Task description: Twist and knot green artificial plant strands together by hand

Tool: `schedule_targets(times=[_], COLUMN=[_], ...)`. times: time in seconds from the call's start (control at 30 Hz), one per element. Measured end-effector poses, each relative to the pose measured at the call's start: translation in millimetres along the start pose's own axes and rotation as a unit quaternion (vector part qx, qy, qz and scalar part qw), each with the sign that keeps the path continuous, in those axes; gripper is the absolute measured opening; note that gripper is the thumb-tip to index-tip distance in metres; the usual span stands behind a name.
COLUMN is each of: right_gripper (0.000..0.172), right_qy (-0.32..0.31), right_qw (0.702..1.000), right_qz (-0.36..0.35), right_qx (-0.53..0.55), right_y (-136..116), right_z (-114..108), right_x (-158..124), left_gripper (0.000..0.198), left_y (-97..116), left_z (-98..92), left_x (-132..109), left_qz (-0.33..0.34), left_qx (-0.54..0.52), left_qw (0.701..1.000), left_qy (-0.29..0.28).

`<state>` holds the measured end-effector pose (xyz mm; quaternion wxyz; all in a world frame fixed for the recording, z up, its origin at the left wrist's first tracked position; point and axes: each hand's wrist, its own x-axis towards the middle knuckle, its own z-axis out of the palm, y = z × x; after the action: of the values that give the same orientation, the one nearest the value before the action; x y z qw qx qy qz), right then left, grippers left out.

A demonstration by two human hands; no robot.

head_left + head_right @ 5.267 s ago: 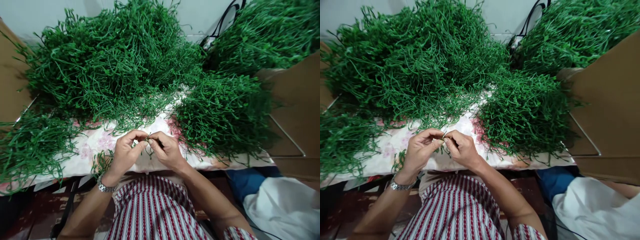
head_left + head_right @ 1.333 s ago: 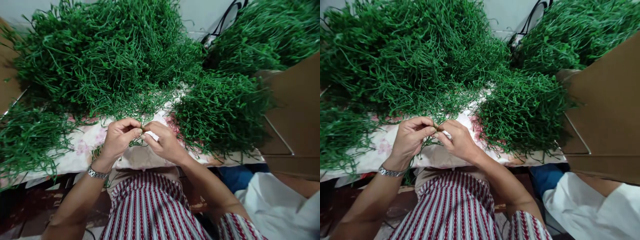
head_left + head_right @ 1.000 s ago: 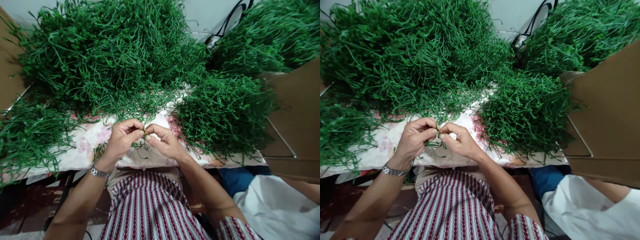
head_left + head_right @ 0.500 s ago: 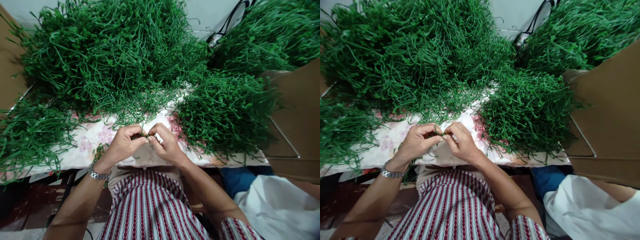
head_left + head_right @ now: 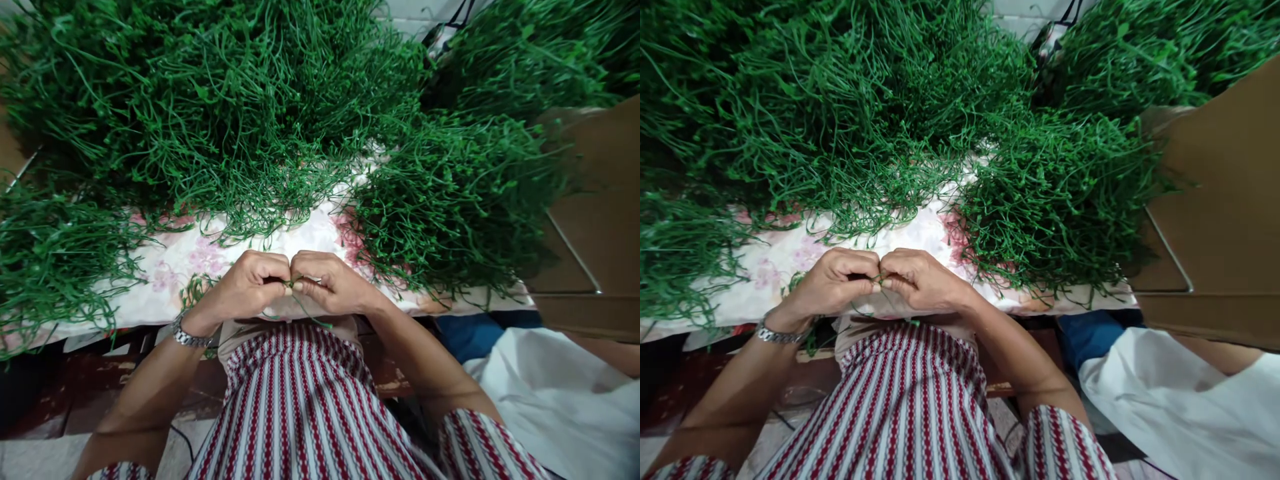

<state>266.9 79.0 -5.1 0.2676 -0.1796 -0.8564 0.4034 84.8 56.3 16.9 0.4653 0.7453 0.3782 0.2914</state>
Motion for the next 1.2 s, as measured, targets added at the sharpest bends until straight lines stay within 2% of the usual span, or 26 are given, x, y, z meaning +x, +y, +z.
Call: schedule_targets(times=[0.1, 0.2, 0.3, 0.4, 0.5, 0.57, 0.63, 0.7, 0.9, 1.1, 1.2], right_gripper=[0.022, 0.023, 0.023, 0.023, 0.021, 0.023, 0.026, 0.027, 0.026, 0.024, 0.024], right_qy=[-0.005, 0.029, 0.049, 0.028, -0.008, -0.033, -0.037, -0.014, 0.083, 0.117, 0.115], right_qw=[0.996, 0.988, 0.987, 0.988, 0.989, 0.984, 0.975, 0.969, 0.949, 0.931, 0.924], right_qz=[0.027, 0.067, 0.088, 0.113, 0.123, 0.116, 0.106, 0.091, 0.067, 0.045, 0.035], right_qx=[0.084, 0.135, 0.125, 0.102, 0.087, 0.131, 0.193, 0.228, 0.296, 0.342, 0.363], right_y=[0.6, 1.3, 1.1, -0.7, -0.9, 1.0, 3.5, 5.1, 3.2, 1.5, -4.7], right_z=[1.2, 2.8, 1.9, -1.3, -3.0, -1.3, 3.2, 9.4, 28.6, 37.1, 39.7], right_x=[-1.7, -3.0, -2.7, -1.4, -1.4, -2.9, -5.5, -7.9, -9.1, -7.7, -7.6], left_gripper=[0.020, 0.017, 0.015, 0.018, 0.021, 0.021, 0.022, 0.022, 0.017, 0.012, 0.012], left_y=[-2.2, -4.9, -4.6, -1.4, 2.6, 4.4, 4.7, 3.4, -5.1, -12.4, -12.8], left_z=[-1.6, -4.2, -5.6, -3.5, 0.4, 1.9, 2.1, 1.7, 3.1, 8.9, 9.3], left_x=[-1.9, -2.9, -2.9, -3.3, -5.0, -6.5, -7.6, -8.2, -9.3, -11.5, -10.5], left_qz=[-0.013, -0.027, -0.014, 0.022, 0.051, 0.065, 0.077, 0.080, 0.065, 0.037, 0.042], left_qx=[-0.050, -0.057, 0.010, 0.100, 0.156, 0.163, 0.135, 0.082, -0.074, -0.210, -0.298], left_qw=[0.999, 0.998, 0.998, 0.993, 0.986, 0.985, 0.987, 0.993, 0.995, 0.975, 0.949], left_qy=[-0.017, 0.023, 0.054, 0.060, 0.028, -0.007, -0.026, -0.026, 0.026, 0.067, 0.094])
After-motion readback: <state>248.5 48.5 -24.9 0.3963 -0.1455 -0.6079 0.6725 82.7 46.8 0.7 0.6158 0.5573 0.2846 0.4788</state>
